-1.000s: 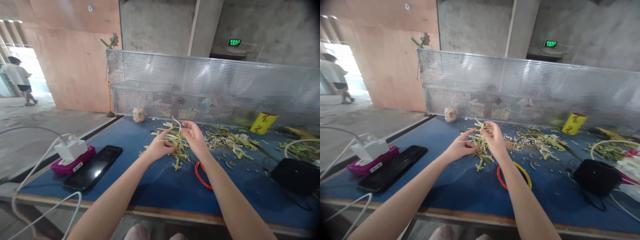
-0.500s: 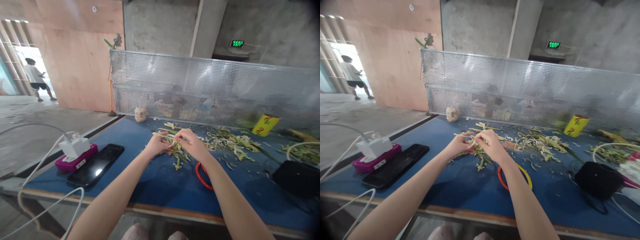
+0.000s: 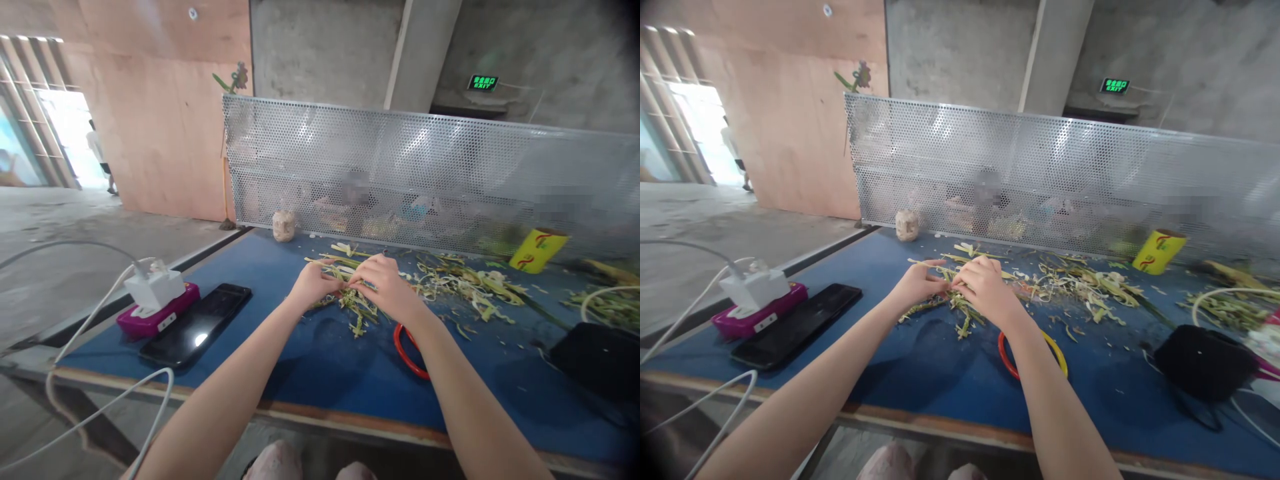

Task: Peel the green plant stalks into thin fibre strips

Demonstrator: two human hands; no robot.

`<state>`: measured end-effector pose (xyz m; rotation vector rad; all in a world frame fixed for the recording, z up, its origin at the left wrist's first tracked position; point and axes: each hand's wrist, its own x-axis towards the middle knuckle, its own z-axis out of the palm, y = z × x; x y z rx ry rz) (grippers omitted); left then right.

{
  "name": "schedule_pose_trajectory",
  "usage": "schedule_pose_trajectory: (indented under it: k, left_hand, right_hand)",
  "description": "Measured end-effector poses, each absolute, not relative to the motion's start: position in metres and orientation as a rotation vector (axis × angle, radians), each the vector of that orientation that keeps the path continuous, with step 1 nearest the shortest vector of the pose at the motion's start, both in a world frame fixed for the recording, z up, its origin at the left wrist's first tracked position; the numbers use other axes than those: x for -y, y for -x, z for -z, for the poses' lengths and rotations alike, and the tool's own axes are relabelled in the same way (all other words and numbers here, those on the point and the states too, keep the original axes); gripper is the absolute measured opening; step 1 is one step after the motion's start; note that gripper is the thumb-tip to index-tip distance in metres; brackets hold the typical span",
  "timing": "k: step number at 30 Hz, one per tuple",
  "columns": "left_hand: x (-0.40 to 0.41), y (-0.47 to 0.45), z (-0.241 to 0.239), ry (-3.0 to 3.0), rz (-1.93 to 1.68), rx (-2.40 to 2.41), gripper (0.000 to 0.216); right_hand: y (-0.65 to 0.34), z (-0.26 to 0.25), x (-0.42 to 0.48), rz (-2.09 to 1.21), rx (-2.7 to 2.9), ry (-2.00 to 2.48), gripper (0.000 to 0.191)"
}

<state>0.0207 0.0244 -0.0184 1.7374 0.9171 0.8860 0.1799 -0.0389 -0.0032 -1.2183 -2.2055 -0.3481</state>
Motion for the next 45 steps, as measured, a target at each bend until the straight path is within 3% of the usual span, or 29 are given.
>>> schedule_pose_trajectory:
  k: [7,20,26,34,45]
  left_hand:
    - [-0.0236,-0.0205,0.0179,-1.834,-0.899,-0.958,0.049]
    - [-0.0233,-0.0200,0.0169,-1.829,-0.877,-0.986,0.066]
    - [-0.0234,-0.0193,0.0159,-1.918,-0.880,-0.999,0.024]
    - [-0.0228,-0.0199,0.0160,-1.851,-0.853,-0.988,0.061]
    - [-0.0187,-0.0217,0.0128,-1.747,-0.884,-0.940,0.051]
  right_hand:
    - [-0.1809,0.0034,0.0383,0.314,2.271,1.156,0.011]
    - [-0.1802,0.0065,0.0363,0.238,2.215,1.190,0.008]
    - [-0.1793,0.0060,0.0377,0.264,2.225,1.224,0.007]
    - [-0.1778,0.0064,0.0383,0.261,2.189,1.256,0.010]
    - [-0.1748,0.0115,0.0344,0.211,2.010,1.289,0.007]
